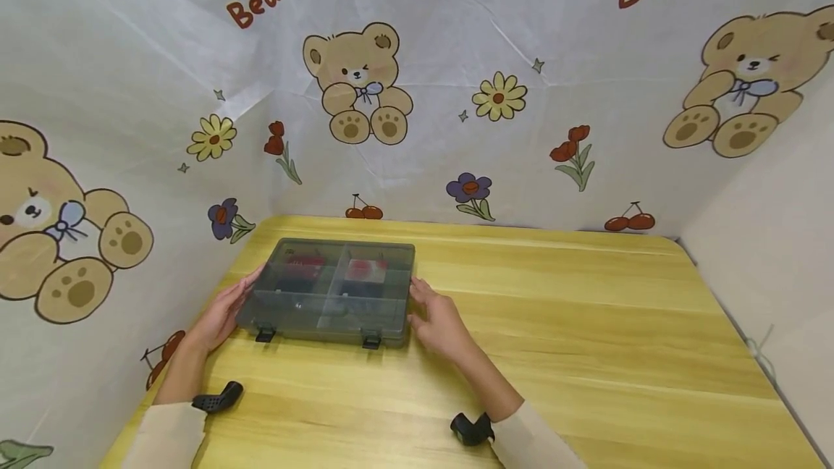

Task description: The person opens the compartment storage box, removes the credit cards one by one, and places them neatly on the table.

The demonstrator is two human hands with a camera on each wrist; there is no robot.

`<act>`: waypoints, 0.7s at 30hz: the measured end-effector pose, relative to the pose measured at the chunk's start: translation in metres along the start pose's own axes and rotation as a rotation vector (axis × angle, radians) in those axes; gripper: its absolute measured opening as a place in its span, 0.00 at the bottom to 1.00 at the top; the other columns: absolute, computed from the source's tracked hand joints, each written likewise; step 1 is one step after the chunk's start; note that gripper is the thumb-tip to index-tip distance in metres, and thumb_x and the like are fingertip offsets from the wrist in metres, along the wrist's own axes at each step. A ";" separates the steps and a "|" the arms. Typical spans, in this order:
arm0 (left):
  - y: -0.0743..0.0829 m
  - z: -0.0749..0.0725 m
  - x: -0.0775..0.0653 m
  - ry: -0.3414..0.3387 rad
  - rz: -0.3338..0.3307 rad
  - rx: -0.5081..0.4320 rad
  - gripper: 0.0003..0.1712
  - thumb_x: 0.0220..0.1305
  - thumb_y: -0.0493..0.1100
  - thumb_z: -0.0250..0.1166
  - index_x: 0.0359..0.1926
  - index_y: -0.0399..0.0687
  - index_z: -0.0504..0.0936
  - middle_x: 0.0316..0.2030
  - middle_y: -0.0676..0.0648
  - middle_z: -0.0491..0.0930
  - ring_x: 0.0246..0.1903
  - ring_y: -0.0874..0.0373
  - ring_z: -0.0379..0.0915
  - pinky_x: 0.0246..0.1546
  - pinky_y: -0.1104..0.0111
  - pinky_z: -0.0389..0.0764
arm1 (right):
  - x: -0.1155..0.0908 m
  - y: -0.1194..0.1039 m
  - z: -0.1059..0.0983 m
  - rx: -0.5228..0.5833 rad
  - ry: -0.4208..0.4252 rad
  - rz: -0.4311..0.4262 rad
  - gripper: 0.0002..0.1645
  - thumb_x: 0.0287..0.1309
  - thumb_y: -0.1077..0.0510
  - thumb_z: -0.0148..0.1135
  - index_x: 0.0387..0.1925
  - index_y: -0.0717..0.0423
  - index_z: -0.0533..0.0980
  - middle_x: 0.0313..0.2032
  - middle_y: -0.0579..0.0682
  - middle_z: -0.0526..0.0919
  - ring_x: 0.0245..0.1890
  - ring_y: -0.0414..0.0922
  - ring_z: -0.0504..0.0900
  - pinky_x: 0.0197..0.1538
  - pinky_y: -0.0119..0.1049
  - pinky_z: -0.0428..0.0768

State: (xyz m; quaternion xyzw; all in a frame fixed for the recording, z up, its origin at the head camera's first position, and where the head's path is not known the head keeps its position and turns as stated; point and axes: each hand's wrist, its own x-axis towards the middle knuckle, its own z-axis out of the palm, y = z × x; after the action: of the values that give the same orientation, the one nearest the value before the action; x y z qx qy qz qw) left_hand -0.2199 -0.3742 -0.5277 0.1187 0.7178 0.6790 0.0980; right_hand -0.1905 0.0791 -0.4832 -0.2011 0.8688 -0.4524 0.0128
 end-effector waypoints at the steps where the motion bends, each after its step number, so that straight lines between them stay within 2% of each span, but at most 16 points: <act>1: -0.001 0.000 0.000 -0.004 -0.003 -0.002 0.34 0.84 0.55 0.36 0.80 0.41 0.47 0.81 0.46 0.40 0.79 0.52 0.27 0.73 0.77 0.44 | -0.001 0.000 -0.001 -0.004 -0.001 0.000 0.33 0.59 0.71 0.68 0.65 0.74 0.69 0.73 0.61 0.64 0.73 0.58 0.62 0.69 0.51 0.68; 2: -0.002 0.000 -0.001 -0.013 -0.003 -0.006 0.34 0.84 0.55 0.34 0.80 0.41 0.47 0.81 0.46 0.39 0.79 0.53 0.27 0.73 0.78 0.44 | -0.002 0.000 -0.002 -0.006 -0.005 0.001 0.33 0.59 0.71 0.68 0.66 0.73 0.70 0.73 0.61 0.64 0.72 0.58 0.62 0.69 0.51 0.68; 5: -0.003 0.000 -0.003 -0.035 -0.017 -0.022 0.32 0.85 0.51 0.32 0.81 0.42 0.45 0.81 0.48 0.36 0.79 0.56 0.24 0.76 0.72 0.36 | -0.003 0.000 -0.005 -0.012 -0.017 -0.004 0.34 0.60 0.69 0.69 0.66 0.71 0.69 0.73 0.60 0.65 0.72 0.56 0.63 0.68 0.50 0.71; 8: -0.002 0.001 -0.001 -0.035 0.002 -0.029 0.30 0.83 0.42 0.34 0.80 0.41 0.46 0.81 0.46 0.36 0.79 0.52 0.21 0.77 0.65 0.33 | -0.001 -0.001 -0.009 -0.017 -0.009 -0.019 0.34 0.61 0.69 0.68 0.67 0.70 0.69 0.72 0.60 0.65 0.69 0.58 0.69 0.66 0.50 0.74; 10: 0.001 0.001 0.001 -0.030 0.020 -0.024 0.31 0.80 0.37 0.36 0.80 0.39 0.47 0.81 0.44 0.36 0.79 0.51 0.23 0.75 0.70 0.40 | 0.000 -0.002 -0.012 -0.013 0.000 -0.025 0.34 0.61 0.69 0.68 0.67 0.70 0.69 0.72 0.60 0.65 0.68 0.59 0.70 0.64 0.50 0.77; 13: 0.005 0.000 0.002 -0.020 0.033 -0.018 0.32 0.77 0.31 0.37 0.79 0.36 0.47 0.80 0.43 0.39 0.77 0.65 0.39 0.67 0.80 0.53 | 0.001 -0.003 -0.012 0.001 0.010 -0.028 0.33 0.61 0.69 0.68 0.67 0.71 0.69 0.72 0.61 0.66 0.62 0.61 0.77 0.58 0.47 0.80; 14: 0.006 0.000 0.001 -0.024 0.037 -0.022 0.32 0.77 0.30 0.37 0.79 0.36 0.47 0.80 0.42 0.39 0.75 0.70 0.43 0.65 0.82 0.56 | 0.001 -0.003 -0.011 0.003 0.009 -0.027 0.33 0.62 0.69 0.67 0.67 0.70 0.69 0.72 0.61 0.67 0.59 0.58 0.80 0.56 0.45 0.80; 16: 0.007 -0.002 0.000 -0.019 0.034 -0.018 0.32 0.78 0.31 0.38 0.79 0.36 0.47 0.80 0.44 0.41 0.70 0.77 0.50 0.64 0.83 0.61 | 0.002 -0.004 -0.010 0.011 0.007 -0.022 0.32 0.63 0.68 0.67 0.67 0.70 0.70 0.71 0.60 0.67 0.39 0.52 0.86 0.45 0.39 0.79; 17: 0.008 -0.003 -0.001 -0.015 0.032 -0.013 0.32 0.78 0.32 0.39 0.79 0.37 0.48 0.80 0.45 0.42 0.69 0.78 0.51 0.65 0.82 0.60 | 0.002 -0.004 -0.010 0.015 0.007 -0.014 0.32 0.63 0.67 0.67 0.67 0.69 0.70 0.71 0.60 0.68 0.28 0.48 0.84 0.41 0.37 0.79; 19: 0.010 -0.005 -0.002 -0.006 0.038 -0.007 0.31 0.80 0.33 0.40 0.79 0.36 0.49 0.80 0.46 0.44 0.72 0.74 0.47 0.72 0.74 0.53 | 0.003 -0.006 -0.011 0.025 0.004 0.003 0.32 0.64 0.66 0.67 0.68 0.67 0.70 0.70 0.59 0.69 0.13 0.41 0.71 0.32 0.34 0.73; 20: 0.010 -0.005 -0.002 0.000 0.038 -0.001 0.30 0.80 0.34 0.41 0.79 0.36 0.49 0.80 0.48 0.45 0.74 0.72 0.45 0.75 0.69 0.48 | 0.004 -0.007 -0.012 0.027 -0.001 0.013 0.32 0.65 0.65 0.66 0.68 0.66 0.70 0.70 0.59 0.69 0.09 0.38 0.64 0.29 0.33 0.71; 21: 0.011 -0.005 -0.003 0.009 0.031 0.004 0.30 0.81 0.36 0.41 0.79 0.37 0.50 0.80 0.50 0.46 0.74 0.70 0.43 0.76 0.65 0.43 | 0.004 -0.008 -0.013 0.028 -0.002 0.019 0.32 0.65 0.65 0.66 0.69 0.65 0.70 0.70 0.59 0.70 0.08 0.38 0.60 0.26 0.33 0.69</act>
State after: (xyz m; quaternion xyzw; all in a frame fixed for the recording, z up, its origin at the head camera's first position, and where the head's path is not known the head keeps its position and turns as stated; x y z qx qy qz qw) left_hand -0.2182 -0.3789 -0.5162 0.1271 0.7176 0.6796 0.0840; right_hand -0.1942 0.0836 -0.4688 -0.1932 0.8641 -0.4643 0.0209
